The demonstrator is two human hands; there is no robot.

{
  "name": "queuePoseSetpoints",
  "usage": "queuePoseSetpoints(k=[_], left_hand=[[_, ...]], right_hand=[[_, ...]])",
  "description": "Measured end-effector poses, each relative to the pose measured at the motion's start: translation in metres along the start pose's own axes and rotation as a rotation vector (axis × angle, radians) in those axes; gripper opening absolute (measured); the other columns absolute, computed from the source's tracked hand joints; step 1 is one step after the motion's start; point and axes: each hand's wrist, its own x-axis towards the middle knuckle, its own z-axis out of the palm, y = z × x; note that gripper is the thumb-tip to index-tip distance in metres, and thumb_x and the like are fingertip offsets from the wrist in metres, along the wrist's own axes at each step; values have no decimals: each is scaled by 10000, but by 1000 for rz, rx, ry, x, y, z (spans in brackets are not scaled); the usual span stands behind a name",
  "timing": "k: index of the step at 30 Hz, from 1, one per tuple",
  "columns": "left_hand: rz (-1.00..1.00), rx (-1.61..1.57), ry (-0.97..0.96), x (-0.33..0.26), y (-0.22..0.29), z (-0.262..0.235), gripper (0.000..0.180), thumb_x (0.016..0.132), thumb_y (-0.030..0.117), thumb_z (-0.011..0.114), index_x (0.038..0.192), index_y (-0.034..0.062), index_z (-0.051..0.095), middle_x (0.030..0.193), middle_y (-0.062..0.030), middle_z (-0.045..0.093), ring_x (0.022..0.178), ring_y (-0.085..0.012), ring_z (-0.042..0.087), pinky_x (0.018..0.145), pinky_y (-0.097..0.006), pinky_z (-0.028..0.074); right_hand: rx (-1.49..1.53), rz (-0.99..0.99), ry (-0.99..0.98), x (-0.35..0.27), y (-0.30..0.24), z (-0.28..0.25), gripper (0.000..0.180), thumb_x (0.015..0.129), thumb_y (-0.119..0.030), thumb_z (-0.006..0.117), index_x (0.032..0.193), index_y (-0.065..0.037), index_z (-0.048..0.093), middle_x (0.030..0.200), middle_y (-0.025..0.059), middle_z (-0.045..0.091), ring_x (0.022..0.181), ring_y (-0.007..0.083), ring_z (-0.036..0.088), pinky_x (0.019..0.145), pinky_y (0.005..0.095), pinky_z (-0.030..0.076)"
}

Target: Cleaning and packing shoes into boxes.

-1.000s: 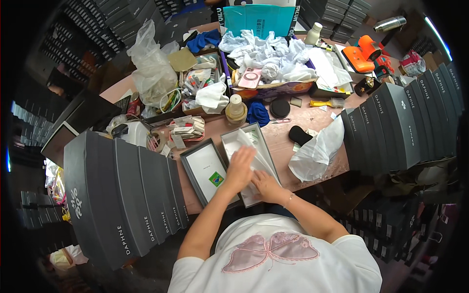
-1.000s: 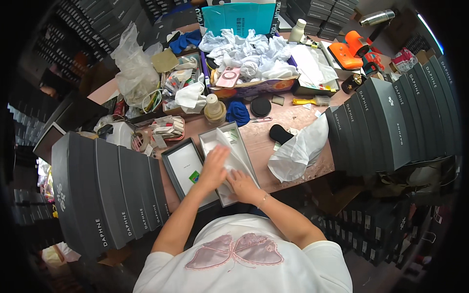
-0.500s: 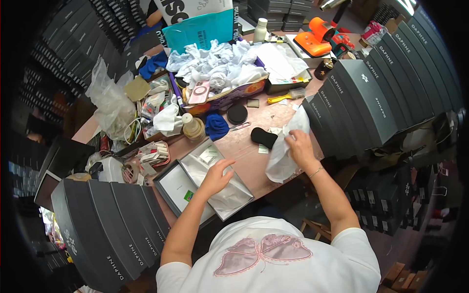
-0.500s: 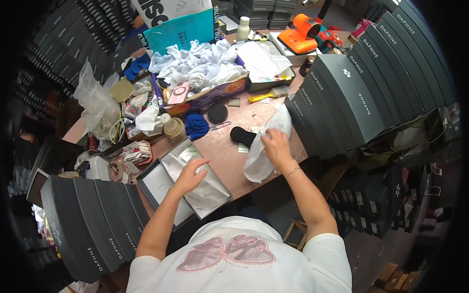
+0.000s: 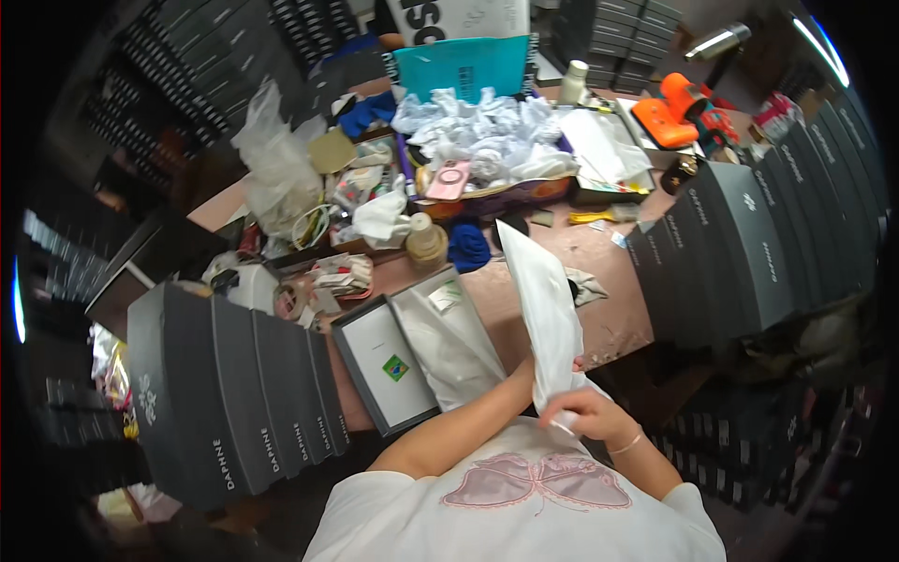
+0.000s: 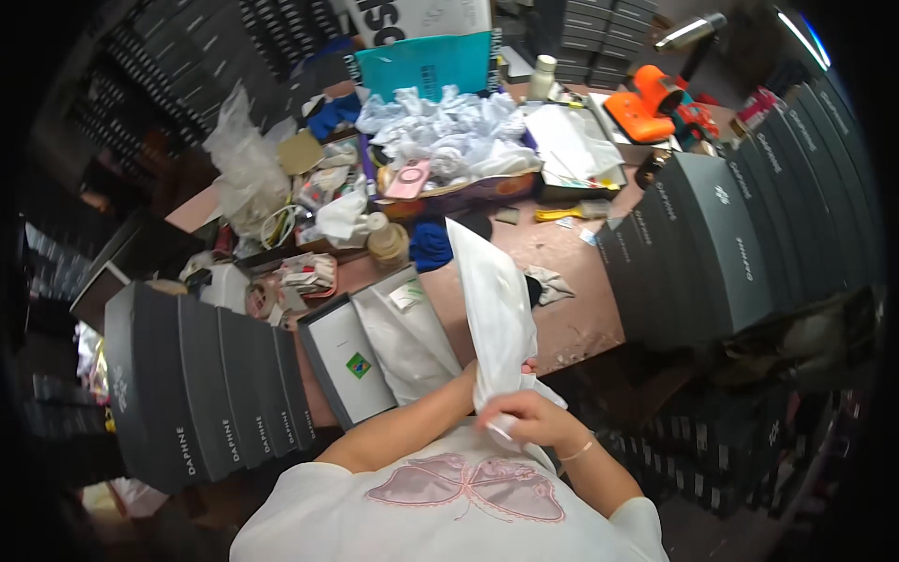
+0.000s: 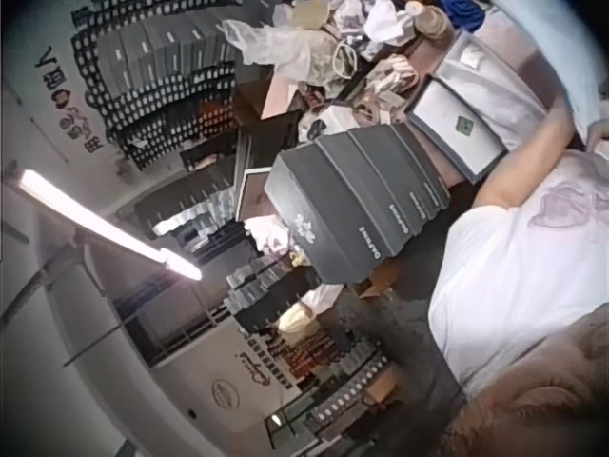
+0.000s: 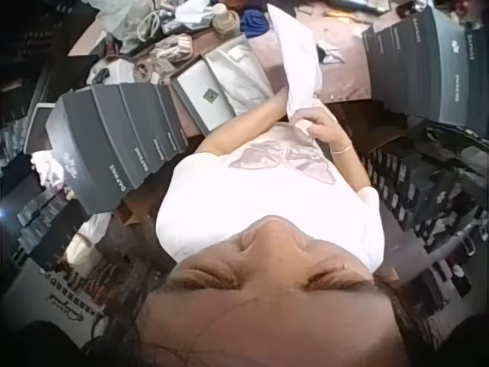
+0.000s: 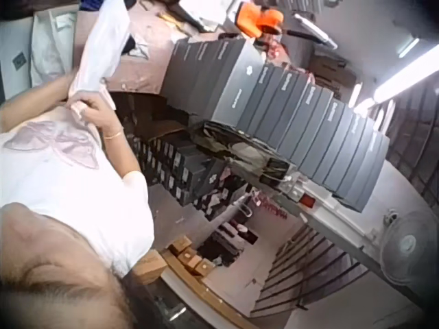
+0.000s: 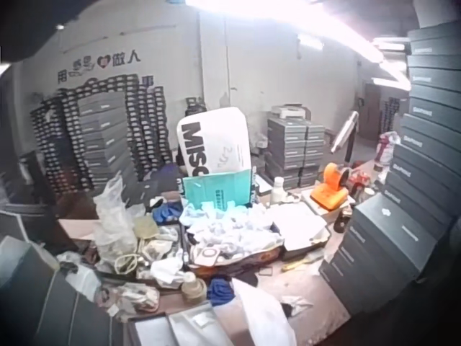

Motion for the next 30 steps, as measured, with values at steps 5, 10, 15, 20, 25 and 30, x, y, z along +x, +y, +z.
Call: queuePoseSetpoints(k=[5, 10, 15, 20, 25, 30], left_hand=[[852, 1272, 244, -100, 84, 43, 578, 808, 48, 669, 1329, 86, 425, 1113, -82, 615, 960, -214, 618, 853, -321, 498], [1082, 1004, 575, -100, 105, 50, 514, 855, 32, 594, 1336, 108, 428, 1131, -86, 606, 984, -205, 611, 894, -331, 492], [773, -60, 579, -71, 102, -18, 353, 974, 222, 433, 1286, 60, 468, 1195, -127, 578, 1083, -246, 579, 919, -387, 500], [621, -52, 761, -147, 53, -55, 361, 978, 252, 464, 1254, 25, 509, 1163, -109, 598, 1091, -211, 565, 908, -363, 479], [759, 1045, 1222, -207, 4, -158, 339, 858, 215, 594, 1111, -9, 573, 986, -179, 650, 846, -275, 645, 762, -361, 516], [393, 1602, 1200, -200, 5, -133, 246, 827, 214, 534, 873, -23, 577, 843, -239, 629, 829, -413, 615, 747, -472, 498]], right_hand=[[774, -82, 322, -37, -7, -46, 1033, 669, -200, 842, 1468, -62, 202, 1420, 164, 374, 1241, 380, 466, 981, 488, 454], [-179, 31, 322, 17, -17, -42, 929, 707, -285, 797, 1436, -17, 288, 1328, 198, 464, 1229, 347, 480, 1019, 394, 399], [-629, -210, 497, 129, 50, 0, 743, 734, -222, 724, 1345, 25, 379, 1227, 230, 522, 1226, 369, 452, 1040, 426, 339], [-1120, 214, 357, 195, 117, 18, 707, 806, -358, 651, 1370, -30, 378, 1290, 210, 476, 1241, 378, 424, 1059, 578, 238], [-1257, -49, 426, 179, 120, 35, 599, 861, -365, 606, 1365, -103, 416, 1364, 195, 407, 1268, 369, 394, 1043, 629, 222], [-1052, -21, 388, 167, 113, 23, 557, 870, -308, 617, 1344, -79, 436, 1348, 207, 421, 1247, 371, 411, 1031, 589, 276]])
